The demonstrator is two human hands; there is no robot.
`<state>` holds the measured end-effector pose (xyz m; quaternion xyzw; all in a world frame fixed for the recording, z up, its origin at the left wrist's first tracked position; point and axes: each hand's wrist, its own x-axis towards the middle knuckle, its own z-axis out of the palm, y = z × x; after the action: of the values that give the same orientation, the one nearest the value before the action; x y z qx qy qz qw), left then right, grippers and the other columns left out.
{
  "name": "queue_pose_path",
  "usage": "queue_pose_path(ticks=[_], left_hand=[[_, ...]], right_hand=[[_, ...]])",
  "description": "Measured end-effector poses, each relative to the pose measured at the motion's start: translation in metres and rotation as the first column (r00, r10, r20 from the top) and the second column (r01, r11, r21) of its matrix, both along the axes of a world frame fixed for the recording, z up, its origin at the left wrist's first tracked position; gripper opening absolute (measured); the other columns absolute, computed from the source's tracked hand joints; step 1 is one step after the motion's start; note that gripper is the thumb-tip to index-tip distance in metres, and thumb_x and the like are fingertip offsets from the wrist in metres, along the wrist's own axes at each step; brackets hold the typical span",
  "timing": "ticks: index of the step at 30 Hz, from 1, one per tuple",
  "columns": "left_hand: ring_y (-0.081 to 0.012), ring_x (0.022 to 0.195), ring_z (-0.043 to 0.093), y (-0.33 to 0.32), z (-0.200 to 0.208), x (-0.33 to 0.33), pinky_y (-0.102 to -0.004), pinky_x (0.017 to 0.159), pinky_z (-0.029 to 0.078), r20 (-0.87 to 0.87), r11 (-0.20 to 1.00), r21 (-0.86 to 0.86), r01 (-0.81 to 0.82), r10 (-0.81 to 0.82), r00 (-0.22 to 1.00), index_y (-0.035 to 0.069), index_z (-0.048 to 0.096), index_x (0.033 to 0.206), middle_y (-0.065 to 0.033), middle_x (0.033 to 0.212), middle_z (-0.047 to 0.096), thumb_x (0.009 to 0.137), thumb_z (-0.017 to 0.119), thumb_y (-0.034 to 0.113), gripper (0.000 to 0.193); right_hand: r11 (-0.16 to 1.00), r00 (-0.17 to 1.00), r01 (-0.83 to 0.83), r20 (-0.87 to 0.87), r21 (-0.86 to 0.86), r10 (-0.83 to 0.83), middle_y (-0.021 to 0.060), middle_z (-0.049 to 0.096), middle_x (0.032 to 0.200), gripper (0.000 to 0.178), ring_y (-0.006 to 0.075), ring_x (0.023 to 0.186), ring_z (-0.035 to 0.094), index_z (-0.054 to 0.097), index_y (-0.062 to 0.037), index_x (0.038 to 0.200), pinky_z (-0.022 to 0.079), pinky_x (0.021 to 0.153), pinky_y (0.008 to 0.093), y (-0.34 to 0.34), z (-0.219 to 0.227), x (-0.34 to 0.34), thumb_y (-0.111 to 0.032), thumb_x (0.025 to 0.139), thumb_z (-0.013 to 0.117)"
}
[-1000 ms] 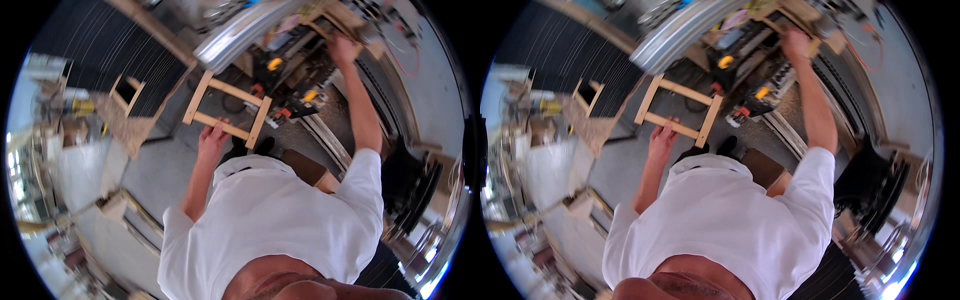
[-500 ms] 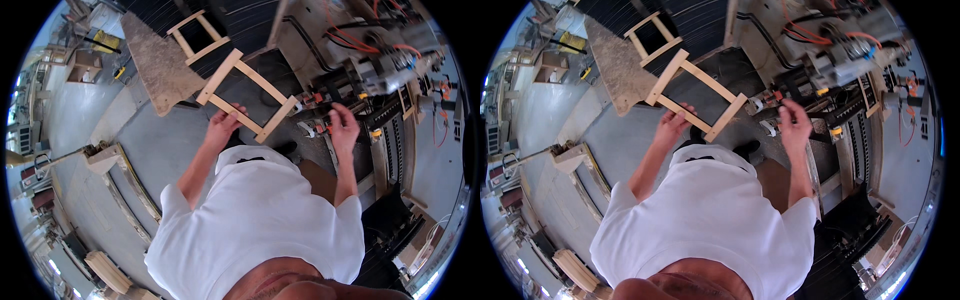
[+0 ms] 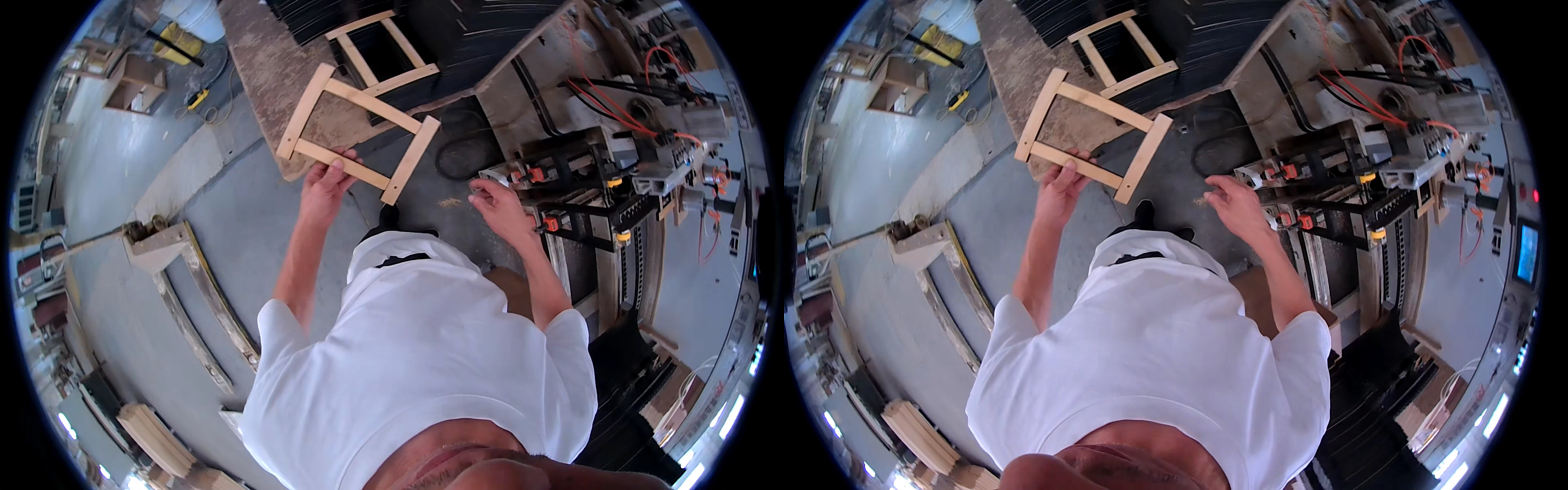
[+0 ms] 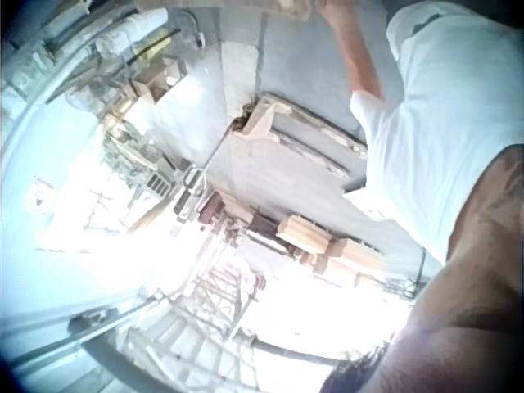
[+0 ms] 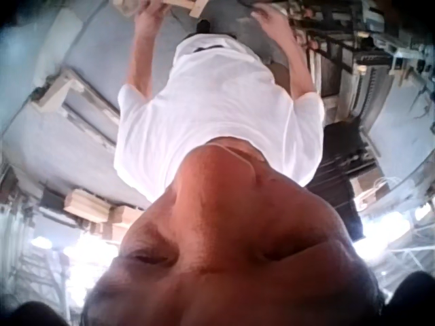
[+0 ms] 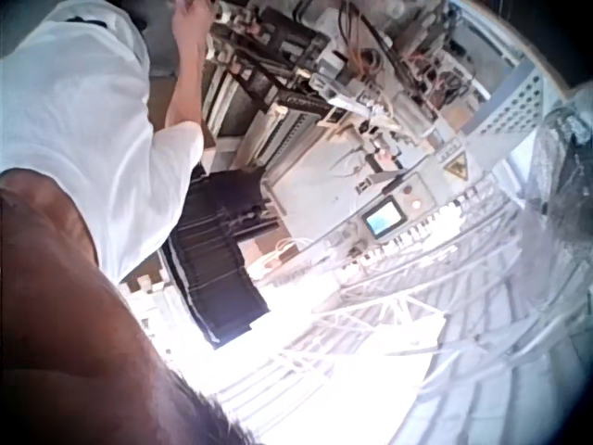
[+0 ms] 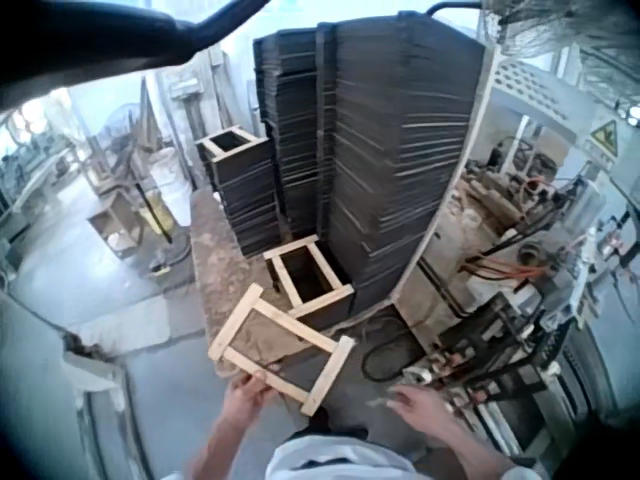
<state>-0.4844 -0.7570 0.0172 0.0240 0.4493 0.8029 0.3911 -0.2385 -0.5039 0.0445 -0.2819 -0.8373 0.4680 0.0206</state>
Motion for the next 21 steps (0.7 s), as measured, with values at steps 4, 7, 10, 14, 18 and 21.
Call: queue_pose_path(ticks=[4,7,10,14,18,21], left_hand=[[-0.0273,0.114,0.057,0.007,0.000,0.004,-0.0403,0.098,0.047,-0.047,0.998,-0.006,0.059,-0.059,0.997,0.000,0.048,0.125,-0.0137,0.123,0.057,0.095,0.057,0.016,0.036],[-0.0295,0.118,0.053,0.022,0.018,0.026,-0.0416,0.101,0.045,-0.042,0.988,0.014,0.156,-0.156,0.987,-0.003,0.045,0.127,-0.0160,0.128,0.053,0.096,0.054,0.012,0.036],[-0.0307,0.117,0.055,0.059,0.011,0.047,-0.0422,0.100,0.047,-0.113,0.924,0.095,0.370,-0.360,0.926,-0.002,0.047,0.127,-0.0162,0.126,0.055,0.096,0.053,0.008,0.033],[-0.0303,0.115,0.057,0.111,0.014,0.092,-0.0419,0.098,0.049,-0.069,0.811,0.140,0.568,-0.564,0.823,0.001,0.050,0.127,-0.0152,0.123,0.058,0.095,0.054,0.007,0.033],[-0.0291,0.116,0.057,0.156,0.009,0.128,-0.0422,0.098,0.049,-0.039,0.681,0.135,0.720,-0.723,0.690,0.004,0.050,0.126,-0.0132,0.123,0.059,0.095,0.054,0.007,0.032],[-0.0289,0.116,0.057,0.181,-0.001,0.156,-0.0426,0.098,0.049,0.029,0.586,0.138,0.798,-0.808,0.588,0.005,0.051,0.125,-0.0126,0.123,0.059,0.096,0.053,0.008,0.029]], right_hand=[[0.987,0.999,-0.034,-0.022,0.155,0.038,0.0122,0.066,0.101,0.028,0.0280,0.087,0.065,0.063,-0.0051,0.109,0.053,0.077,0.0375,-0.007,0.008,0.013,-0.016,0.083,0.066],[0.957,0.996,-0.028,-0.075,0.290,0.052,0.0118,0.064,0.103,0.026,0.0307,0.092,0.064,0.063,-0.0073,0.106,0.053,0.080,0.0410,-0.015,0.005,0.031,-0.021,0.084,0.063],[0.956,0.976,0.104,-0.212,0.275,-0.045,0.0115,0.064,0.103,0.022,0.0323,0.093,0.063,0.062,-0.0077,0.103,0.052,0.079,0.0417,-0.021,0.031,0.051,-0.020,0.085,0.062],[0.887,0.937,0.342,-0.190,0.310,-0.295,0.0111,0.063,0.095,0.021,0.0324,0.090,0.062,0.062,-0.0077,0.102,0.051,0.076,0.0436,-0.026,0.041,0.093,-0.017,0.083,0.063],[0.785,0.841,0.541,-0.201,0.302,-0.503,0.0103,0.062,0.091,0.021,0.0326,0.088,0.062,0.062,-0.0074,0.101,0.051,0.072,0.0438,-0.042,0.024,0.159,-0.017,0.082,0.065],[0.676,0.785,0.606,-0.176,0.420,-0.594,0.0105,0.063,0.096,0.022,0.0329,0.086,0.063,0.062,-0.0065,0.103,0.052,0.073,0.0428,-0.051,0.047,0.202,-0.014,0.083,0.066]])
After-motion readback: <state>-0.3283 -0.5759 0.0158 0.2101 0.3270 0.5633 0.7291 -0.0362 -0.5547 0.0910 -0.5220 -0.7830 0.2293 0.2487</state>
